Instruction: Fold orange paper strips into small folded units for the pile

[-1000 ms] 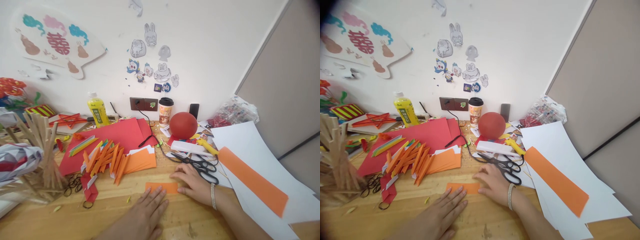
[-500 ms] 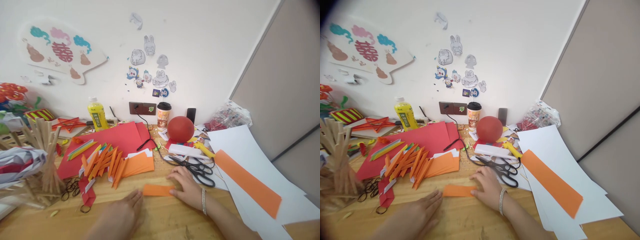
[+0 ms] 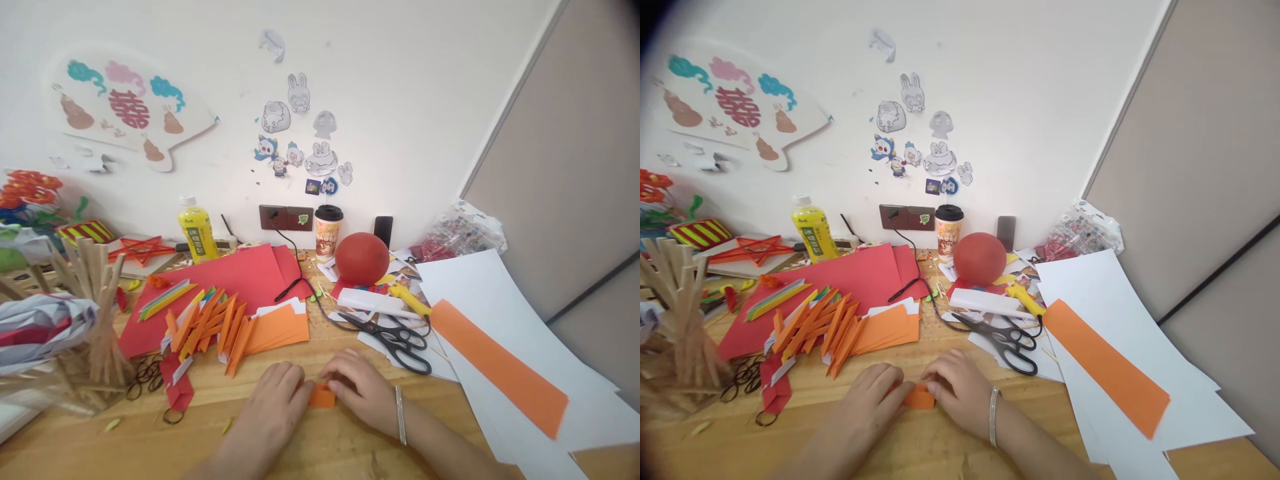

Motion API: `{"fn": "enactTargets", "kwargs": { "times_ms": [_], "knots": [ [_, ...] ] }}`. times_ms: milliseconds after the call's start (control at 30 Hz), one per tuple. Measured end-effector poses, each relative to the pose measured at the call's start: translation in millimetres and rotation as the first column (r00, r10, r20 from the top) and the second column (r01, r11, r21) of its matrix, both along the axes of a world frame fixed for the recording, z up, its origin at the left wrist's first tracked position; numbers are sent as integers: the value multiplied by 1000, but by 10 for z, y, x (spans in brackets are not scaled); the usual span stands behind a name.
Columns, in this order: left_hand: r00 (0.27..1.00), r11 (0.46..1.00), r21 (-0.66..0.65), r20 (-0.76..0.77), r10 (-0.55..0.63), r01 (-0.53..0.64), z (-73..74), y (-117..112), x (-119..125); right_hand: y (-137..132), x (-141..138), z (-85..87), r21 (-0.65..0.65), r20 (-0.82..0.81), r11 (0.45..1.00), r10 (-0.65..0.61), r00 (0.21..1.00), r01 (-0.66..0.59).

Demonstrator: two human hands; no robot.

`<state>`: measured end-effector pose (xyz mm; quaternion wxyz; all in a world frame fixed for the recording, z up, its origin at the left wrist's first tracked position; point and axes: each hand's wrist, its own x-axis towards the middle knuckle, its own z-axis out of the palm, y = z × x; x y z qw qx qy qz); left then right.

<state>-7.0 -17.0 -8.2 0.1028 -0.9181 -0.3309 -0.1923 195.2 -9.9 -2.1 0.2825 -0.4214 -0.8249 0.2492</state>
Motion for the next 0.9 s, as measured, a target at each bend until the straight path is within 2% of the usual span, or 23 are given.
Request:
{"fn": "enactTargets", "kwargs": {
  "times_ms": [100,233,367,533,633,733,833,900],
  "knots": [
    [997,996,54,13,-74,73,39,24,-18,14,22,20,-3,-76,999,42,996,-42],
    [982,975,132,36,-183,177,12,72,-19,13,14,24,71,-84,982,180,980,-174],
    [984,979,96,-32,-178,180,-36,89,-72,18,9,-9,120,-28,971,212,977,-207],
    [968,963,-145,-80,-240,227,32,77,-214,21,35,-34,232,12,935,273,962,-268],
    [954,898,-361,-59,-292,252,116,101,-275,16,53,-31,289,83,915,268,960,-281],
    [964,796,-552,53,-262,247,193,138,-293,10,57,-16,284,127,915,261,957,-287],
    [965,722,-641,144,-220,260,240,157,-283,6,53,8,227,123,929,271,955,-293],
    [964,714,-650,146,-221,262,255,156,-268,2,54,24,186,132,937,274,953,-295]
  ]
}}
